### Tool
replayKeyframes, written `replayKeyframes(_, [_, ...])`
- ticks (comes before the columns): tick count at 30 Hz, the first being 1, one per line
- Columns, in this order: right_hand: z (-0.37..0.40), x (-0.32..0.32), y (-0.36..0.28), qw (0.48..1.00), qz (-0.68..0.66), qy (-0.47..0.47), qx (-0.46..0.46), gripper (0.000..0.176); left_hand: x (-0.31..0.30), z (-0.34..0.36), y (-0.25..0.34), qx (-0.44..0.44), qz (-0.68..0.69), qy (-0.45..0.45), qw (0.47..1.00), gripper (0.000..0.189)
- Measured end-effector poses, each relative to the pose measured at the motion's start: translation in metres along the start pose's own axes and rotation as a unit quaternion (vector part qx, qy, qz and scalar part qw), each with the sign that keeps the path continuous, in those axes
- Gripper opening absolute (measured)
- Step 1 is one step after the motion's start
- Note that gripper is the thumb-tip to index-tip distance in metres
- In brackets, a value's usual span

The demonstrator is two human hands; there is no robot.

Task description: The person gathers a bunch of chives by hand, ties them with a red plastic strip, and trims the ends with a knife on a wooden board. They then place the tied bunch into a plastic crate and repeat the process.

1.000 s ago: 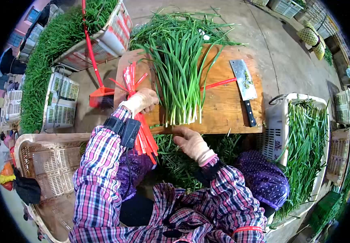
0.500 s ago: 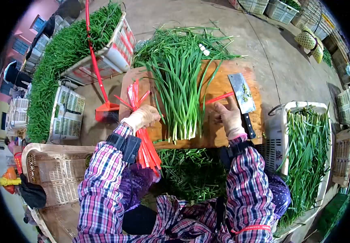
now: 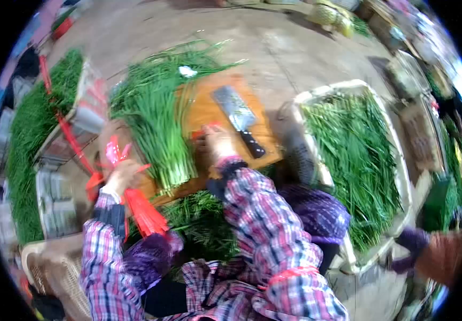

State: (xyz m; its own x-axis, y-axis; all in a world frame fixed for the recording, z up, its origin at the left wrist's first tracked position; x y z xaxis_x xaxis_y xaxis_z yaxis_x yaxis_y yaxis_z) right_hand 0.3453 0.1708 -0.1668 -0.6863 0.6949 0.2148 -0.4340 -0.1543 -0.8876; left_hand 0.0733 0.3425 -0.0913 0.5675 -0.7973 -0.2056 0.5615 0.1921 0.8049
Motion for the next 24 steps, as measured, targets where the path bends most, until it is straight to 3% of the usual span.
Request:
replayKeyframes(1, [0.053, 0.020, -0.050, 0.993, -0.118, 0.006, -0.014, 0.020, -0.010, -0.002, 0.004, -0.012, -0.077, -0.005, 0.997, 0.025])
replayKeyframes(2, [0.058, 0.028, -0.056, 0.981, -0.190, -0.010, -0.041, 0.027, -0.022, 0.009, 0.024, 0.039, -0.108, 0.087, 0.990, 0.034])
replayKeyframes(4, [0.057, 0.022, -0.050, 0.995, -0.090, 0.043, -0.022, 0.050, -0.060, -0.011, 0.033, 0.107, -0.264, 0.150, 0.947, 0.032])
replayKeyframes(5, [0.079, 0.026, -0.072, 0.992, -0.121, 0.013, -0.031, 0.057, -0.072, -0.006, 0.049, 0.154, -0.283, 0.204, 0.924, 0.029])
replayKeyframes(7, [0.102, 0.030, -0.094, 0.990, -0.121, -0.031, -0.068, 0.055, -0.068, 0.014, 0.074, 0.192, -0.205, 0.225, 0.933, 0.028])
replayKeyframes(9, [0.149, 0.029, -0.129, 0.993, -0.028, -0.064, -0.091, 0.043, -0.074, 0.009, 0.080, 0.241, -0.178, 0.233, 0.925, 0.023])
replayKeyframes(11, [0.215, 0.025, -0.165, 0.977, 0.019, -0.152, -0.147, 0.037, -0.052, 0.016, 0.088, 0.206, -0.137, 0.199, 0.948, 0.025])
replayKeyframes(12, [0.244, 0.015, -0.174, 0.972, 0.050, -0.163, -0.163, 0.035, -0.047, 0.008, 0.083, 0.197, -0.113, 0.200, 0.953, 0.025])
replayKeyframes(13, [0.272, 0.003, -0.182, 0.965, 0.080, -0.173, -0.178, 0.033, -0.016, 0.022, 0.093, 0.189, -0.035, 0.133, 0.972, 0.027])
replayKeyframes(15, [0.329, -0.031, -0.193, 0.958, 0.136, -0.177, -0.182, 0.032, 0.028, 0.036, 0.104, 0.176, 0.012, 0.093, 0.980, 0.026])
replayKeyframes(17, [0.375, -0.075, -0.193, 0.942, 0.164, -0.144, -0.256, 0.030, 0.084, 0.068, 0.122, 0.152, 0.003, 0.053, 0.987, 0.028])
replayKeyframes(19, [0.414, -0.130, -0.181, 0.961, 0.176, -0.078, -0.200, 0.031, 0.132, 0.086, 0.135, 0.163, 0.009, -0.002, 0.987, 0.033])
replayKeyframes(20, [0.429, -0.163, -0.175, 0.945, 0.233, -0.005, -0.231, 0.032, 0.155, 0.094, 0.141, 0.165, -0.002, -0.034, 0.986, 0.037])
replayKeyframes(21, [0.441, -0.195, -0.150, 0.960, 0.176, 0.008, -0.216, 0.032, 0.179, 0.102, 0.149, 0.180, 0.006, -0.064, 0.982, 0.038])
replayKeyframes(23, [0.474, -0.254, -0.119, 0.987, 0.023, 0.143, -0.069, 0.032, 0.226, 0.123, 0.171, 0.188, 0.032, -0.121, 0.974, 0.033])
replayKeyframes(24, [0.492, -0.279, -0.108, 0.978, 0.019, 0.202, -0.050, 0.033, 0.244, 0.132, 0.179, 0.184, 0.055, -0.139, 0.972, 0.032])
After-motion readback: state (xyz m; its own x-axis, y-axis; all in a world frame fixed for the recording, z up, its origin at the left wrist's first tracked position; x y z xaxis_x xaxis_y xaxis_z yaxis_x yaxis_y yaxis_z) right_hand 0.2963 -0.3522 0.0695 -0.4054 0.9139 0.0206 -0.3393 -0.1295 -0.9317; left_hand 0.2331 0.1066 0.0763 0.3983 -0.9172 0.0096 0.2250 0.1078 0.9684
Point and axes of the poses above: each hand's wrist, its own z-axis away from the middle knuckle, its own x-axis out of the palm, y = z × x, the point moved 10 cm from there along -z, towards the middle knuckle, and after that the axes turned 2 degrees about -y, right-handed, at the moved point
